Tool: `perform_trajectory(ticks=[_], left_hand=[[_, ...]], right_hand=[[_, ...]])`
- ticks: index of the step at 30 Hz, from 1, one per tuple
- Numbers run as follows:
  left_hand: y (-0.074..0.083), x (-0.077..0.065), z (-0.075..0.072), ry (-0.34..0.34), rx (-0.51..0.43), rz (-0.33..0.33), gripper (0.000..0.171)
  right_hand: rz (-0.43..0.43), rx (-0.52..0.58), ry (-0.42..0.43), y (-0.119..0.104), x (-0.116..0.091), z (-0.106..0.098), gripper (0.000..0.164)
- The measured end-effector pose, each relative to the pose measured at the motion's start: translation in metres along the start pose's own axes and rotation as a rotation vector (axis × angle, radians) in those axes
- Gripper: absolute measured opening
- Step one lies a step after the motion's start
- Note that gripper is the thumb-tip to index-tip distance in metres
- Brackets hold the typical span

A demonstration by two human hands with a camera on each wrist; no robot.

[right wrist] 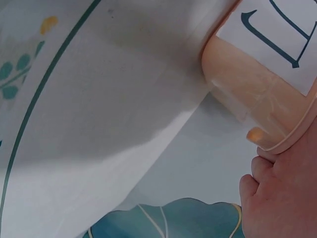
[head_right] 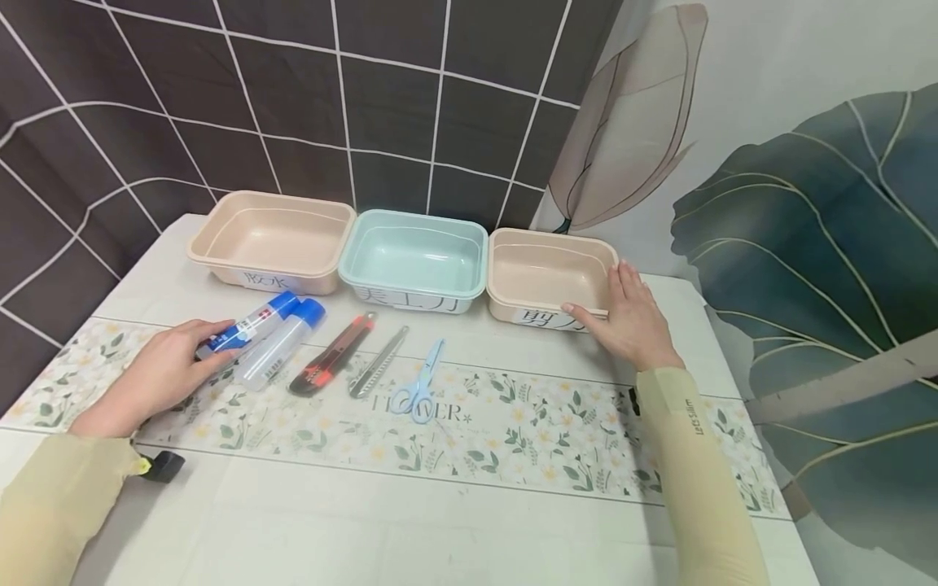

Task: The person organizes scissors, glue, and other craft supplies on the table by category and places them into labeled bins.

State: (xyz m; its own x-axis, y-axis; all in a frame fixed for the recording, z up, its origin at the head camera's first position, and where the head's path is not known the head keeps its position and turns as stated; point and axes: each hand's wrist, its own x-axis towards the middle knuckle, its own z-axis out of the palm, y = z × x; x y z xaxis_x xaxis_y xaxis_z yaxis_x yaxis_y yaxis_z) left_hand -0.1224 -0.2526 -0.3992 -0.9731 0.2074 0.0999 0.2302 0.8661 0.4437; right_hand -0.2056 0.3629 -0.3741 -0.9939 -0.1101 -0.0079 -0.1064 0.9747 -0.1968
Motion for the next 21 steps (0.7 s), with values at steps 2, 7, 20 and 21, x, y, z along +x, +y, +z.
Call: perform_trajectory(ticks=[2, 7, 20, 21], left_hand=[[0.0001, 0.0003, -0.0001, -0.003, 0.001, -0.005, 0.053], [-0.0002, 0.0012, -0.0005, 0.004, -0.002, 0.001, 0.051], [-0.0026, 0.0033, 0.0009, -0.03, -0.035, -0.067, 0.054], [-0.0022, 0.0026, 0.0008, -0.024, -0.035, -0.072, 0.053]], right_hand=[[-0.005, 0.006, 0.001, -0.0004, 0.0005, -0.0003, 0.112], [-0.012, 0.015, -0.006, -0.0001, 0.0007, -0.0008, 0.111], [-0.022, 0.008, 0.006, 0.0001, 0.001, -0.0002, 0.11], [-0.022, 0.009, 0.007, -0.0002, 0.0009, 0.0, 0.11]])
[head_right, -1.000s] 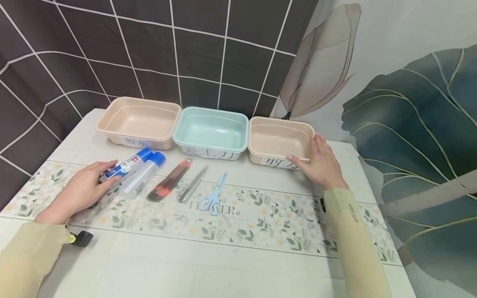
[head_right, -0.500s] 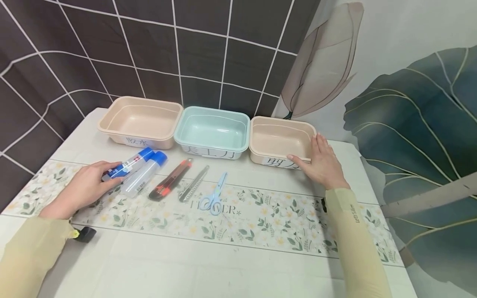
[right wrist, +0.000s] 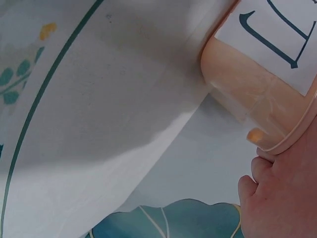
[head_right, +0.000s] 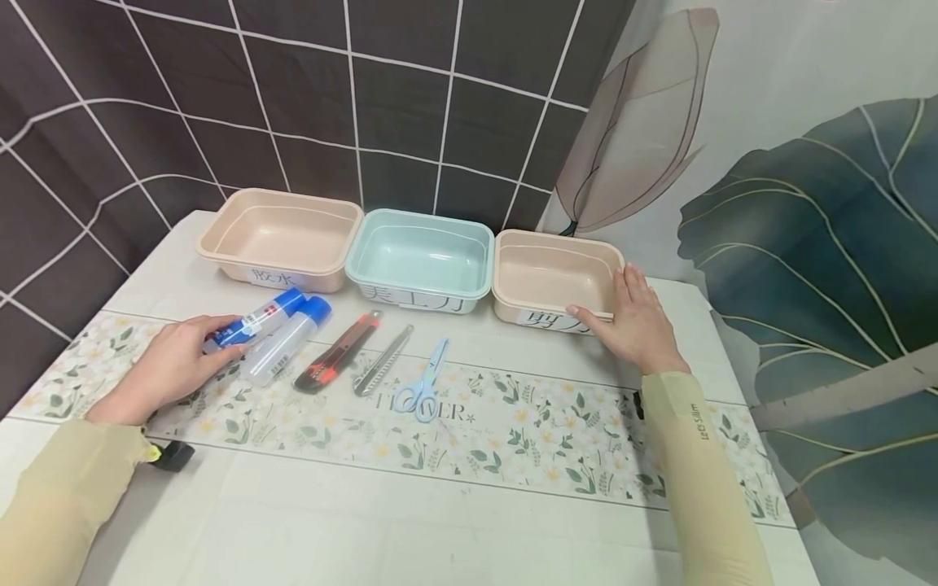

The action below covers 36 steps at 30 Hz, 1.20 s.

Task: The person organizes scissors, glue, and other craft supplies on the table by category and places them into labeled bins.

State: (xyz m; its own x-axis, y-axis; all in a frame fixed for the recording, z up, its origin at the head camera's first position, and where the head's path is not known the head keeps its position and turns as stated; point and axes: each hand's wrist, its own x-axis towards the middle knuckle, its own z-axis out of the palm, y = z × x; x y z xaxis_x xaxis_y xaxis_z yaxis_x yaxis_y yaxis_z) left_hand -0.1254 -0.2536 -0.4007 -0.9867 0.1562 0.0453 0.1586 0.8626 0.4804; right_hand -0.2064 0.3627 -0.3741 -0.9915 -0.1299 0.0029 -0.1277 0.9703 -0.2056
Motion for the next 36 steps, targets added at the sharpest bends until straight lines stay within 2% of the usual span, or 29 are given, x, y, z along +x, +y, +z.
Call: perform_trajectory(ticks=[9, 17, 23, 29, 36], left_hand=[[0.001, -0.006, -0.011, 0.056, -0.002, 0.012, 0.048], [0.005, -0.011, -0.022, 0.181, -0.003, 0.049, 0.048], [0.013, -0.01, -0.032, 0.231, -0.01, 0.051, 0.051], [0.018, -0.002, -0.04, 0.29, -0.02, 0.081, 0.05], [0.019, 0.019, -0.052, 0.298, -0.002, 0.127, 0.05]], right_hand=[[0.003, 0.009, 0.0, 0.0, -0.001, 0.0, 0.11], [0.007, 0.001, 0.005, 0.001, 0.0, 0.001, 0.11], [0.01, -0.002, 0.005, 0.001, 0.0, 0.001, 0.11], [0.006, 0.0, 0.007, 0.002, 0.001, 0.001, 0.11], [0.005, 0.004, 0.002, 0.001, 0.001, 0.0, 0.11]])
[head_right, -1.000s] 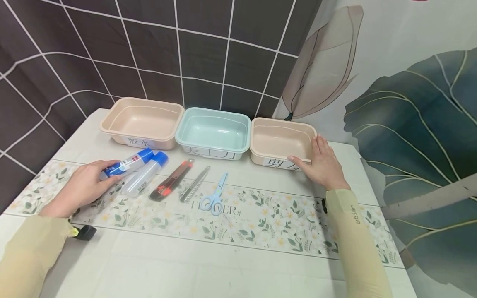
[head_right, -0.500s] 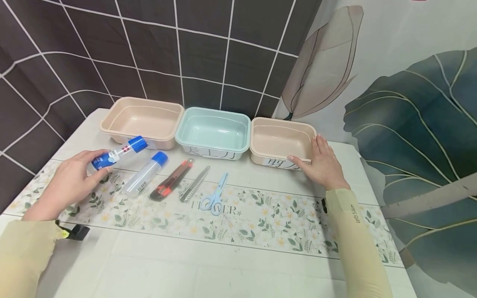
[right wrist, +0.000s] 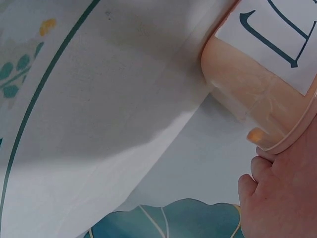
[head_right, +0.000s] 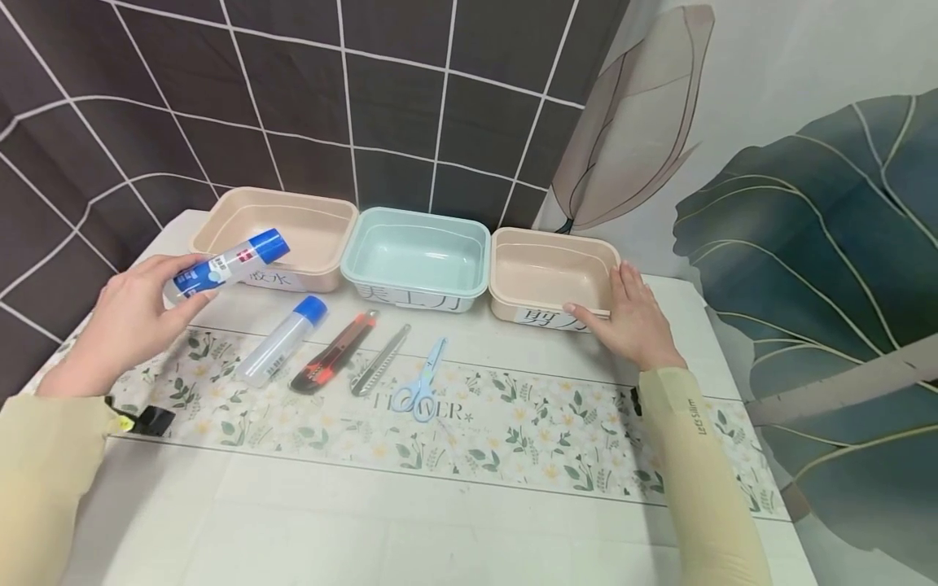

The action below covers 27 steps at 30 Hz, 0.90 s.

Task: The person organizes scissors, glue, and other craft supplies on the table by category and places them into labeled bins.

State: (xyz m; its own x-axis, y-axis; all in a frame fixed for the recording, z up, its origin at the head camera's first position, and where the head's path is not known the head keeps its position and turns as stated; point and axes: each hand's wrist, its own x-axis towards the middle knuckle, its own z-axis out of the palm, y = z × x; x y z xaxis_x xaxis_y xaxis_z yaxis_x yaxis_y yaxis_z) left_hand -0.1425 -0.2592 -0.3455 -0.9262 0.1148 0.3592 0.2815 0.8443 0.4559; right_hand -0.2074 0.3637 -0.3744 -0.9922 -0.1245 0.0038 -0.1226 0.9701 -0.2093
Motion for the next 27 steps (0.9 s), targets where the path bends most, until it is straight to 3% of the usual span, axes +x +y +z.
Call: perform_trajectory(ticks=[9, 18, 27], left_hand=[[-0.009, 0.045, -0.002, -0.013, -0.025, 0.024, 0.048], [-0.017, 0.088, 0.005, -0.188, -0.08, -0.183, 0.049], [-0.023, 0.11, 0.027, -0.246, -0.126, -0.212, 0.051]], right_hand=[[-0.004, -0.001, -0.005, -0.001, -0.001, -0.002, 0.109], [-0.007, -0.007, -0.007, -0.003, -0.003, -0.004, 0.108], [-0.008, -0.009, -0.011, -0.004, -0.003, -0.004, 0.108]])
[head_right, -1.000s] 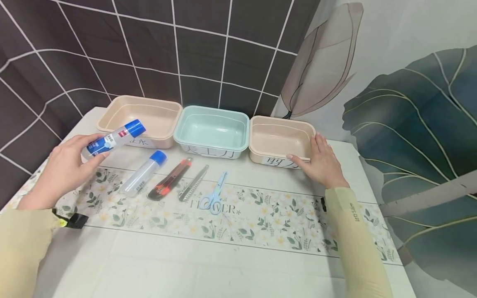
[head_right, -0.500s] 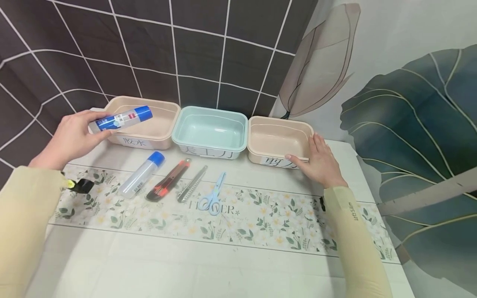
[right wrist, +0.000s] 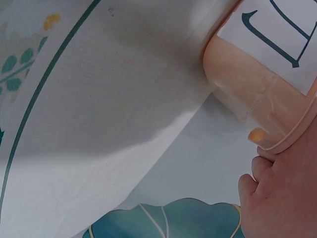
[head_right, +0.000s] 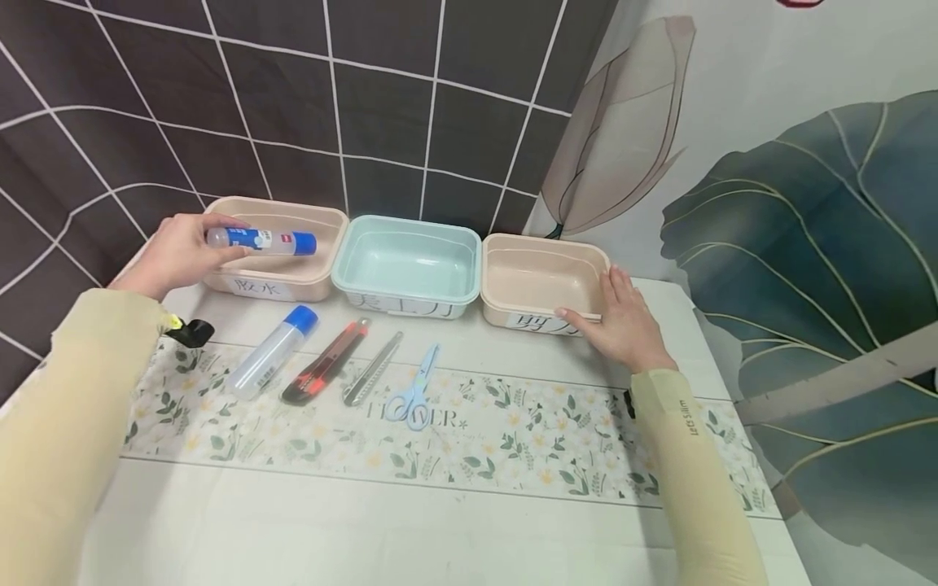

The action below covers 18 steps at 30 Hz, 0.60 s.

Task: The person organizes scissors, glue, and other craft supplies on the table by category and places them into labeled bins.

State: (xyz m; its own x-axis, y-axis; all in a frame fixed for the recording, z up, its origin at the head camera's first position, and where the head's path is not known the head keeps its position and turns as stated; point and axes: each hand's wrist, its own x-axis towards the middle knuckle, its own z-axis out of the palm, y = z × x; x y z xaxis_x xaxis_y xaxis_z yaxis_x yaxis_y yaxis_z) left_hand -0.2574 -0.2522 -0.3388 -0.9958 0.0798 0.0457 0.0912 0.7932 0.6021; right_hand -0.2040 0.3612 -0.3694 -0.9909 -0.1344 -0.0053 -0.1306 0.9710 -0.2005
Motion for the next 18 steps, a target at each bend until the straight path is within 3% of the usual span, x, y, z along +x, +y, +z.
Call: perform_trajectory(ticks=[7, 18], left_hand=[[-0.005, 0.01, 0.013, -0.017, 0.016, 0.023, 0.046], [-0.008, 0.018, 0.014, -0.024, 0.061, 0.02, 0.052]], right_hand=[[-0.007, -0.007, -0.003, 0.0, -0.002, 0.0, 0.108], [-0.01, -0.004, 0.022, 0.002, -0.001, 0.002, 0.107]])
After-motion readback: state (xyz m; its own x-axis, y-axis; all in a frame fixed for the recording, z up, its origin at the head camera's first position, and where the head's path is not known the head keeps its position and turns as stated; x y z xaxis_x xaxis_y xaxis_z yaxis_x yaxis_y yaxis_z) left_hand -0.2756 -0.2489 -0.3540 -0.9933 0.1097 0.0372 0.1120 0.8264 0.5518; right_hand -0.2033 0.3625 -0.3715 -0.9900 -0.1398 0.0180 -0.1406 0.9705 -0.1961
